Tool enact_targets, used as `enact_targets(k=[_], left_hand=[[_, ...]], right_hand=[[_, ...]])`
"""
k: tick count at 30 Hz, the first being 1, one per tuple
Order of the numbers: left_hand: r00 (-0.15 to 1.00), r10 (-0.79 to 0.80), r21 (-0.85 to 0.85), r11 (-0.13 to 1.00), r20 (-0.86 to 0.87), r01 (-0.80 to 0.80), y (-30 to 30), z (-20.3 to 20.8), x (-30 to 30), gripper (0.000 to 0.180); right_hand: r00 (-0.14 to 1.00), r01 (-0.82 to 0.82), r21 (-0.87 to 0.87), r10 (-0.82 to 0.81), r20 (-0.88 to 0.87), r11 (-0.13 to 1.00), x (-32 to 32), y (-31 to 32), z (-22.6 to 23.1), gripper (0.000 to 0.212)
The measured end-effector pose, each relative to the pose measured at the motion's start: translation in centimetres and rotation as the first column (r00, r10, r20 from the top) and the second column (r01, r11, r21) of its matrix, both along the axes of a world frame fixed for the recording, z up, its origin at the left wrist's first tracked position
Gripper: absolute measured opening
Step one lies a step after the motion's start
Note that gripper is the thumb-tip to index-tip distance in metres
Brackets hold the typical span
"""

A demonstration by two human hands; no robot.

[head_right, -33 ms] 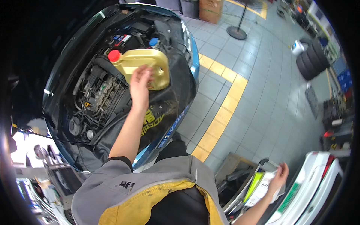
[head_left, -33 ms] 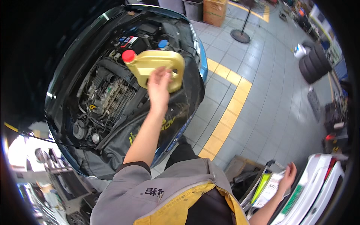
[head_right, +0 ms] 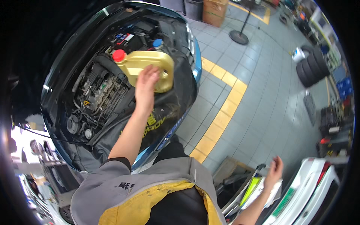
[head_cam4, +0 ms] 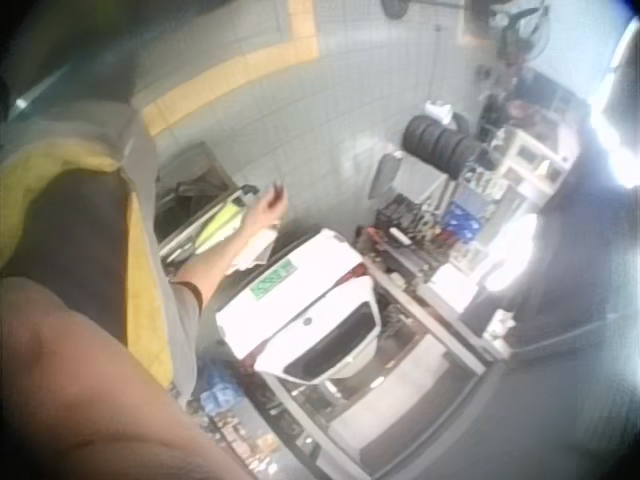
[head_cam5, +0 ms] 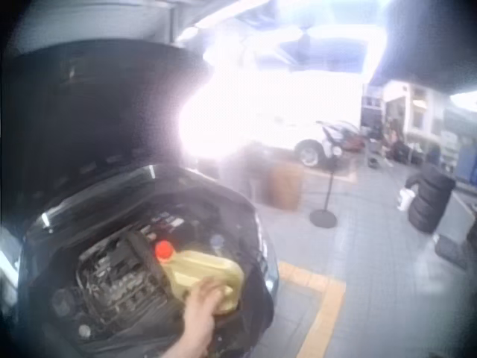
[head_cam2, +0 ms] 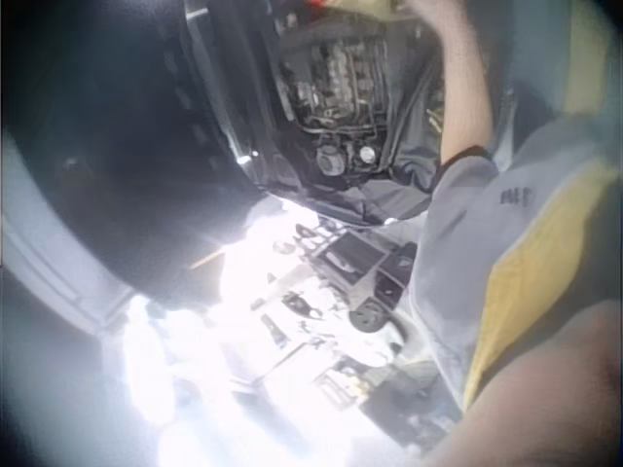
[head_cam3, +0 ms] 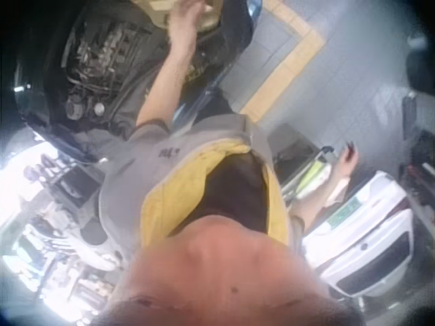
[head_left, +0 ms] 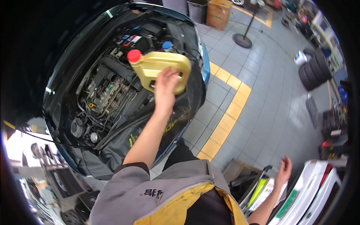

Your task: The person opens a gold-colored motor oil container, removes the cap, and pours the oil into the engine's oil filler port. The person holds the container with both hands and tilts it to pour the oil into the engine.

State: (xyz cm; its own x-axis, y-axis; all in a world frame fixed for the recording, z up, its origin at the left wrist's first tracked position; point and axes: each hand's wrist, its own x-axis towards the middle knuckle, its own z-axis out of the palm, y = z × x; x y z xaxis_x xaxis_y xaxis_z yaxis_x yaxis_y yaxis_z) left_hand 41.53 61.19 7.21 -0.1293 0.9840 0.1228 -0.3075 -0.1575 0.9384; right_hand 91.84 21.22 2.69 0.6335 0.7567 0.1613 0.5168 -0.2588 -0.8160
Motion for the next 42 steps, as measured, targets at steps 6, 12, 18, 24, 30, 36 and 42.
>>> enact_targets(k=[6,12,18,24,30,36,42], left_hand=[[0.710,-0.094,-0.104,0.968,0.698,0.230,6.5,4.6,-1.4,0.019],[0.868,-0.275,-0.084,0.938,0.414,0.338,3.3,7.4,-10.1,0.032],[0.912,-0.327,-0.429,0.881,-0.246,0.200,-2.8,13.8,-15.1,0.046],[0.712,-0.514,-0.709,0.705,-0.479,0.031,-5.9,15.3,-16.0,0.051],[0.581,-0.379,-0.556,0.817,-0.720,-0.156,-5.2,15.2,-19.9,0.048],[0.417,-0.239,-0.338,0.923,-0.877,-0.183,-2.2,13.5,-19.2,0.048],[0.419,-0.296,-0.361,0.929,-0.858,-0.083,-0.1,12.5,-21.0,0.049]], right_hand=[[0.720,-0.694,-0.004,0.693,-0.021,0.720,-25.0,34.5,12.1,0.037],[0.359,-0.905,-0.097,0.865,0.350,0.414,-44.7,50.4,22.7,0.053],[-0.118,-0.800,-0.437,0.606,0.787,0.412,-51.9,53.4,21.1,0.048],[-0.397,-0.897,-0.432,0.609,0.686,-0.098,-50.9,53.0,15.0,0.045],[-0.628,-0.719,-0.295,0.406,0.664,-0.629,-51.3,56.7,13.9,0.035],[-0.607,-0.656,-0.734,0.701,0.374,-0.176,-52.1,56.4,16.5,0.042],[-0.516,-0.855,-0.378,0.665,0.540,-0.356,-50.4,56.7,16.7,0.044]])
